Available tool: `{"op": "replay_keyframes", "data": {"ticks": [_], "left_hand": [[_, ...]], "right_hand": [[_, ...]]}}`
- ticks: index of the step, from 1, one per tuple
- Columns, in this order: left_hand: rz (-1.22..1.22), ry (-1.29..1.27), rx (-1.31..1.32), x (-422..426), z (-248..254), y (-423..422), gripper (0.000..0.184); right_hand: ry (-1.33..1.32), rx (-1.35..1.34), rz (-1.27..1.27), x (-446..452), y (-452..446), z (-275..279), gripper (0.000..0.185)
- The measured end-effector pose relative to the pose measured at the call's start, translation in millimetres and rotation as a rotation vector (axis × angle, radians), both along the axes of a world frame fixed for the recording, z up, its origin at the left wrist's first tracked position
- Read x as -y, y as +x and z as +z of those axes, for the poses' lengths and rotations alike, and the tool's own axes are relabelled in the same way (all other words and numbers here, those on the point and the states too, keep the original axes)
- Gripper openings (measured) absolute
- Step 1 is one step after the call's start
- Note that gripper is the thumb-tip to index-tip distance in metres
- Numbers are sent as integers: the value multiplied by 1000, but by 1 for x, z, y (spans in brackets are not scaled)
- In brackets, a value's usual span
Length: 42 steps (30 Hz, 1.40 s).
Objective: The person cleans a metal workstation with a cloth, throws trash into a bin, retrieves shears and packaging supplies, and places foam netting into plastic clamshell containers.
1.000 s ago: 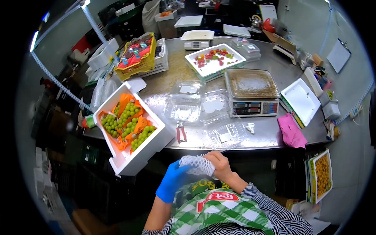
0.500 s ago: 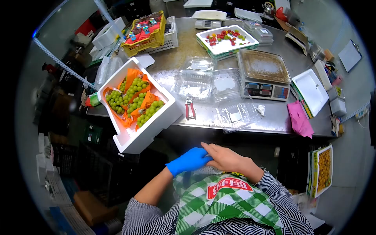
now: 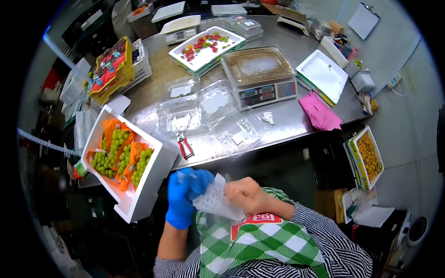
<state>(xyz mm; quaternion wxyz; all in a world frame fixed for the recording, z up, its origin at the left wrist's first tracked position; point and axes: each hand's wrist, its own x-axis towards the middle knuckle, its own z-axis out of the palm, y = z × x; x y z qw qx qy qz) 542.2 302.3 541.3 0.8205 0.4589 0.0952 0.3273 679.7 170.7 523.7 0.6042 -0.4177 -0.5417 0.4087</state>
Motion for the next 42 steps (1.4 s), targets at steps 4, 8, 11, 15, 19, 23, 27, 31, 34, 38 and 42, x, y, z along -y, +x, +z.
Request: {"op": "replay_keyframes", "data": {"ticks": [4,8,11,15,19,23,27,31,34,38,42], "left_hand": [[185,-374,-1,-14,-11,38,34],[196,-213,-353,-7,-51,42,32],[392,-255,-521,-7,-71,36,30],[473,-257,-623,-11,-86,31,26],[504,-220,-767,3,-84,51,32],[403,-217,-969,30,-42,99,41],[500,118,-1026,31,-77,108,28],[506,73,-1018,35,-63,124,25],[516,38,-1006,35,-67,141,23],[420,77,-991,39,-61,167,21],[350,164,-1027,43,-63,178,19]], "right_hand": [[-96,-78,-74,-10,34,-30,29],[-262,452,-507,6,111,-47,41],[-333,760,-974,30,195,-94,50],[-631,1043,-1170,58,324,-139,58],[-757,1270,-1320,71,436,-170,55],[-977,1370,-1280,81,529,-188,48],[-1172,1458,-974,101,574,-179,30],[-1313,1462,-1326,181,645,-172,45],[-1249,1219,-1675,199,645,-151,60],[-963,1065,-1195,152,544,-173,77],[-950,1175,-692,114,434,-212,73]]}}
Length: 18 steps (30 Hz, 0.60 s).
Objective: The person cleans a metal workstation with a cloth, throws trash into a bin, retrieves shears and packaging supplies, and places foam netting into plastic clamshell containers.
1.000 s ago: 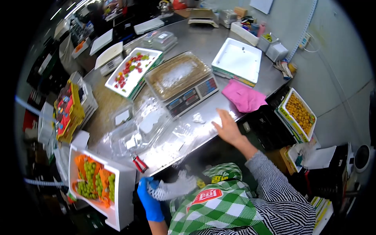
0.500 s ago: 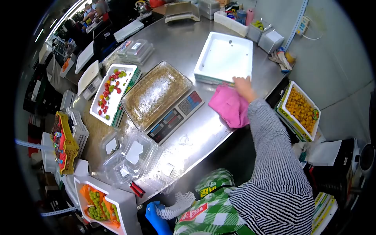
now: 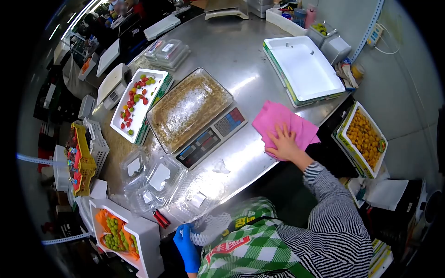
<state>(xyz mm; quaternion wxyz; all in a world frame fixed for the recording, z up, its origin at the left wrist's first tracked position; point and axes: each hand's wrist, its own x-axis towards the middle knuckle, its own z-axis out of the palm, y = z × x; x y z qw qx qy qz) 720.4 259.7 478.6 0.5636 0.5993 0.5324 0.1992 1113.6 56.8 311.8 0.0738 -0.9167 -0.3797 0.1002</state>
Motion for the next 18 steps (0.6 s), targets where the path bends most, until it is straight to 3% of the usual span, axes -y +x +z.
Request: {"op": "replay_keyframes", "data": {"ticks": [1,5,8,11,14,18], "left_hand": [[1,-25,9,0,1,2,19],[-59,-26,-9,1,-6,0,19],[-99,-33,-11,1,-17,-9,18],[-70,-80,-23,10,-11,-7,17],[-82,-43,-21,9,-12,-12,17],[-83,-11,-25,9,-10,-27,18]], "right_hand": [[74,134,13,2,-3,-4,61],[436,123,18,-9,29,-24,35],[438,143,-55,-29,64,-29,32],[661,221,-146,-58,112,-6,36],[201,204,-441,-76,118,24,47],[59,1,-572,-83,122,-4,59]]}}
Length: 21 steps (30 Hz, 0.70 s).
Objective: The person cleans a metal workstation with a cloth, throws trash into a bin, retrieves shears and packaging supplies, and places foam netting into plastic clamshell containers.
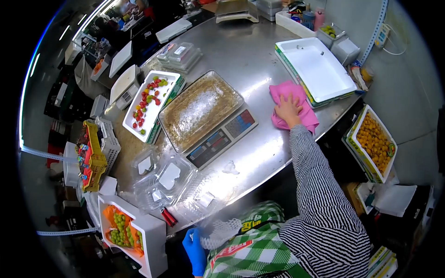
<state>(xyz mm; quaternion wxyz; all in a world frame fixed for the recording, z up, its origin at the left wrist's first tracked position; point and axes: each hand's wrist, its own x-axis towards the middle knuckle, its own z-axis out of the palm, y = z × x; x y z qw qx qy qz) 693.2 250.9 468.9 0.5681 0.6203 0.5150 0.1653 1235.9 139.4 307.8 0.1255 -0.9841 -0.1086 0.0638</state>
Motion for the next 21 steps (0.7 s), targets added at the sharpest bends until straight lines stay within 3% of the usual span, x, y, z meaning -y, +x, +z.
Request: {"op": "replay_keyframes", "data": {"ticks": [2,10,13,14,16,17,18,21], "left_hand": [[35,-11,4,2,2,-7,18],[122,-40,91,-17,-6,-27,21],[111,-50,126,-31,-13,-32,22],[104,-66,138,-35,-10,-30,22],[86,-82,159,-42,-10,-29,22],[72,-81,168,-47,-13,-30,23],[55,-81,175,-52,-15,-31,23],[46,-159,240,-62,-20,-26,23]], "right_hand": [[-25,-69,7,6,-2,4,62],[-217,98,-45,99,-105,-3,39],[39,321,-66,160,-118,-25,32],[217,361,-194,174,-121,-29,35],[802,-80,-392,209,-118,-24,36],[1386,-228,-496,213,-126,-18,33],[1611,-322,-468,219,-135,-1,31],[1856,-352,-452,233,-141,20,32]]}}
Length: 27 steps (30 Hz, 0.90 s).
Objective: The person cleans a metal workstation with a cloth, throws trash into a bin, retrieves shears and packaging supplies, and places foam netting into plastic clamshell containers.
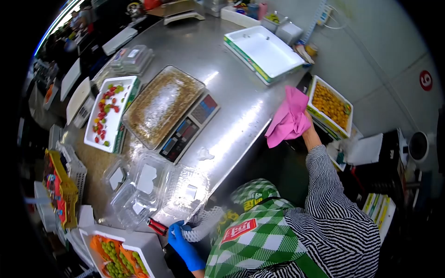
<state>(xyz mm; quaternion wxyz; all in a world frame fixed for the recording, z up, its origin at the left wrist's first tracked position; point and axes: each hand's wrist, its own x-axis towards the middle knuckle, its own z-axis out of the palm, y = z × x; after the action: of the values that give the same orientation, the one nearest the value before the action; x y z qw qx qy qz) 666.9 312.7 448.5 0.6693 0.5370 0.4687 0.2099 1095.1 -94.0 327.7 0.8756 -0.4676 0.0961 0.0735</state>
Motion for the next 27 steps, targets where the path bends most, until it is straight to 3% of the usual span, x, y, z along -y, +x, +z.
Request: {"op": "replay_keyframes", "data": {"ticks": [5,10,13,15,17,19,21,23,25,27], "left_hand": [[-107,-28,52,-8,-1,22,24],[-195,-39,-65,13,24,62,25],[-249,-91,-77,32,32,95,27],[-271,-32,-100,49,33,134,26],[-303,34,-132,65,32,190,26],[-421,285,-75,72,4,248,28],[-402,48,-121,87,4,322,30],[-490,98,-177,103,-10,398,40],[-599,112,-168,123,-29,474,41],[-749,335,-345,143,-57,546,53]], "right_hand": [[146,14,50,-3,1,44,34],[-418,108,2,-33,39,51,38],[-798,332,179,-75,78,50,35],[-1337,827,100,-108,117,25,35],[-1547,835,309,-131,151,-10,31],[-1720,860,437,-140,144,-18,33],[-1516,748,755,-119,135,4,35],[-1302,521,1191,-77,138,15,36],[-1067,409,1453,-20,146,48,36],[-1007,361,1482,41,161,31,31]]}}
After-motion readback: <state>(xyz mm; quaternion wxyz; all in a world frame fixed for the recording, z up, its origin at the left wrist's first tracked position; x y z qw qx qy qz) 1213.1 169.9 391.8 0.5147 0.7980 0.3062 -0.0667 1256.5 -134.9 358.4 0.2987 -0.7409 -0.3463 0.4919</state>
